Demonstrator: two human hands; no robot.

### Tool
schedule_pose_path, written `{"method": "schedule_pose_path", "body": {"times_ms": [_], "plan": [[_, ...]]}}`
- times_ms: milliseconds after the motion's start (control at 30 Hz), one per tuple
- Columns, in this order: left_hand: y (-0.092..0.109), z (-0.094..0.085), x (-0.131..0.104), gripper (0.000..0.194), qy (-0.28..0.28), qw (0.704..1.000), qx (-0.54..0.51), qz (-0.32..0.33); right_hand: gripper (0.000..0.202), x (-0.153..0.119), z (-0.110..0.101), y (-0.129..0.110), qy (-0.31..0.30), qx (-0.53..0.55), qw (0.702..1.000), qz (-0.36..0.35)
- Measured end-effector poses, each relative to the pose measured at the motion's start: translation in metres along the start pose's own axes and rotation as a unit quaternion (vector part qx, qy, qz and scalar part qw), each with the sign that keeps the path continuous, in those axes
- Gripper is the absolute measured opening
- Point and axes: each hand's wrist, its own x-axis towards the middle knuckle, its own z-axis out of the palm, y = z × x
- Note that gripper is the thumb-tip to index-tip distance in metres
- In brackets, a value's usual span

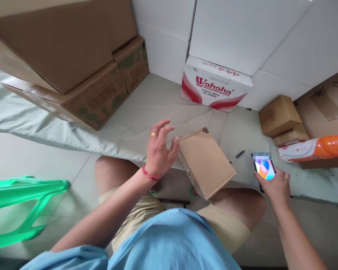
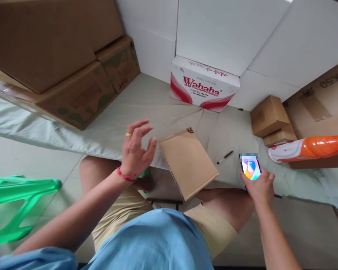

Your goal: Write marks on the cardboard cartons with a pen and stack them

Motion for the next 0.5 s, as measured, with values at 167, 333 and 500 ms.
{"method": "schedule_pose_path", "body": {"times_ms": [167,333,500], "plan": [[-0.038,-0.035,-0.079,0.021,-0.188,0.89,-0.16,-0.384,0.096,0.037,0.017,0.008,-0.052,-0.032,0.998,-0.013],[-0.057,-0.04,-0.148,0.03,-0.267,0.784,-0.237,-0.508,0.099,0.062,0.027,0.01,-0.09,-0.01,0.995,0.033],[-0.047,-0.006,-0.161,0.032,-0.267,0.683,-0.35,-0.582,0.114,0.043,0.013,-0.005,-0.035,0.034,0.999,0.011]]}}
